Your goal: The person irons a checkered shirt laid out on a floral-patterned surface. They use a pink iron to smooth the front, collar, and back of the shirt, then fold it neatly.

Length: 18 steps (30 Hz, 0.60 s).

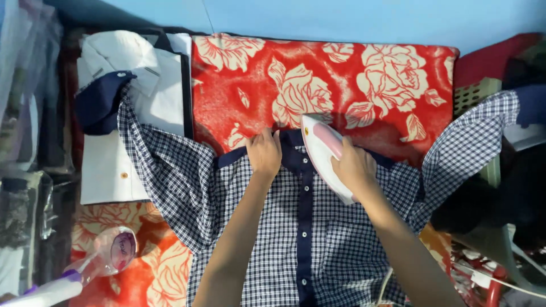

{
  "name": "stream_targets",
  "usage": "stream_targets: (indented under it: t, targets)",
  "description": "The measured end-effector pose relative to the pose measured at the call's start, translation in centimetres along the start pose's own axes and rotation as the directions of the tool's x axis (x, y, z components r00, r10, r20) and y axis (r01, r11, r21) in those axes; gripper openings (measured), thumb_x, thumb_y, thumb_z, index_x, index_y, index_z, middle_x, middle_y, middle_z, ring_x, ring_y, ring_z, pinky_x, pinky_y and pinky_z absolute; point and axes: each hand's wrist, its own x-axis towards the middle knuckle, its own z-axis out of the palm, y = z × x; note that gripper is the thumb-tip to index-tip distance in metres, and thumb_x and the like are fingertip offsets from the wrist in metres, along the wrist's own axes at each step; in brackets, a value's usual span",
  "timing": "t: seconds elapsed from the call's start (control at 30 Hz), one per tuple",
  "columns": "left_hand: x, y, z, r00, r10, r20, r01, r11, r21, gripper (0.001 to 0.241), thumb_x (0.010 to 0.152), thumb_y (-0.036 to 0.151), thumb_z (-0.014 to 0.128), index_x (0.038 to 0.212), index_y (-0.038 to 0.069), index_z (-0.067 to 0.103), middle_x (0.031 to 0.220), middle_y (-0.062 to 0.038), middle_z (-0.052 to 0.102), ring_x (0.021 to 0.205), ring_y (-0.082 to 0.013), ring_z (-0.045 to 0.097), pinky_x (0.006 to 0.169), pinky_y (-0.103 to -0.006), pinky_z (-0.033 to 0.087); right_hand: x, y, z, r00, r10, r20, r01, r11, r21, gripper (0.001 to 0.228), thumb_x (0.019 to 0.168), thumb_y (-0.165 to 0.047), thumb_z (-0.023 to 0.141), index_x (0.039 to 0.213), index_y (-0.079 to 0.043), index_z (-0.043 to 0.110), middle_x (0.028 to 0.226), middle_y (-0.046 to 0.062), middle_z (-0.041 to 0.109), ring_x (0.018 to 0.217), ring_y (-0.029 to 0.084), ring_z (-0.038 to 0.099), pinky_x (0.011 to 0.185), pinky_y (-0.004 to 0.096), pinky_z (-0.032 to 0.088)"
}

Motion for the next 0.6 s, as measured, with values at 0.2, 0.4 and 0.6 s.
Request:
stream_targets:
  t: [0.2,0.4,0.6]
  targets:
    - [1.6,1.0,-3.0,0.989,-0.140,-0.045,0.139,0.990,-0.035,0.029,0.103,0.044,0.053,0.093,0.018,0.058,0.079,-0.001,0.067,0.074,-0.0244,0.071,0.079,-0.0440,0.047,4.7,-1.8,-0.5,0.989,-0.112,-0.099,0.117,0.992,0.041,0.045,0.090,-0.035,0.063,0.128,-0.014,0.054,0.106,0.024,0.073,0.106,0.047,0.070,0.091,0.060,0.055]
    - [-2.8,0.8,-6.3,0.974,-0.223,-0.050,0.204,0.948,-0.245,0.025,0.093,0.013,0.066,0.117,0.011,0.062,0.106,-0.008,0.061,0.094,-0.0312,0.063,0.072,-0.0402,0.047,0.2,5.3,-0.8,0.937,-0.344,0.053,0.348,0.927,-0.142,0.046,0.085,-0.042,0.064,0.128,-0.029,0.057,0.098,0.014,0.079,0.098,0.039,0.075,0.086,0.055,0.059]
    - [-1.0,1.1,-7.3,0.953,-0.302,0.002,0.275,0.866,-0.418,0.013,0.091,0.006,0.066,0.096,0.017,0.061,0.082,-0.002,0.059,0.077,-0.0277,0.067,0.067,-0.0380,0.055,4.9,3.4,1.6,0.881,-0.473,-0.011,0.455,0.855,-0.249,0.046,0.087,-0.038,0.063,0.132,-0.033,0.057,0.092,0.007,0.080,0.088,0.035,0.078,0.080,0.049,0.062]
